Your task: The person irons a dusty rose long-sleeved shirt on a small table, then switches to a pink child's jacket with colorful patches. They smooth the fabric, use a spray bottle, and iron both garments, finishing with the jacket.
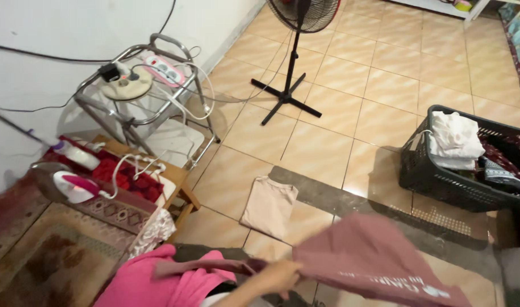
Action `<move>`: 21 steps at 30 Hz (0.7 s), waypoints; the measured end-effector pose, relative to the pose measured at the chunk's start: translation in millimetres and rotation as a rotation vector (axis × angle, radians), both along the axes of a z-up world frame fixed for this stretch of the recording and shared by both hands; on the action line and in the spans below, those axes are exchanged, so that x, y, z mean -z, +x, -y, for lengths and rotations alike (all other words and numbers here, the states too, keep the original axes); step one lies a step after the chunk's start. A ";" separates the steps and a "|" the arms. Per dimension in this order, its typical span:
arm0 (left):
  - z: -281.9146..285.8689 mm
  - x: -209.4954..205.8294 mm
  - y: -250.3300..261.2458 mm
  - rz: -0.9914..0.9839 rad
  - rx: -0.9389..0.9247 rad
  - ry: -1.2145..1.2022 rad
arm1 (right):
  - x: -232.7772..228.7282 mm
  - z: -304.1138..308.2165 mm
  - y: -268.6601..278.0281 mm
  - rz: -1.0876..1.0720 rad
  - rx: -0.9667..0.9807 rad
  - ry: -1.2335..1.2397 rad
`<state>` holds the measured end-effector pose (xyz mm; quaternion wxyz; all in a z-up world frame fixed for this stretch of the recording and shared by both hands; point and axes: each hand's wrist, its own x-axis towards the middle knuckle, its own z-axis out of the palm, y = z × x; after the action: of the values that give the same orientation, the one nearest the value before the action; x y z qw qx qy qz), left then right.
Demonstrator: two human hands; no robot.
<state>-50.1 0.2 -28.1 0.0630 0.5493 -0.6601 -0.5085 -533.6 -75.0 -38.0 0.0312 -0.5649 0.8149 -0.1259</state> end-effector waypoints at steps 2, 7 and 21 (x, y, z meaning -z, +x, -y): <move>-2.8 4.9 -16.4 -0.207 0.013 -0.181 | 12.8 6.9 -11.3 0.023 0.065 0.053; 16.6 34.6 -42.7 -0.518 -0.022 -0.222 | 28.7 93.2 -9.6 0.082 0.108 0.065; 157.7 185.4 36.9 -0.029 -0.665 -0.507 | 85.1 232.4 58.4 0.400 -0.358 -0.242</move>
<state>-13.1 -157.5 -213.6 0.3665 0.6924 -0.5500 -0.2896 -475.2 -307.4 -123.1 0.1453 -0.6632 0.6591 -0.3235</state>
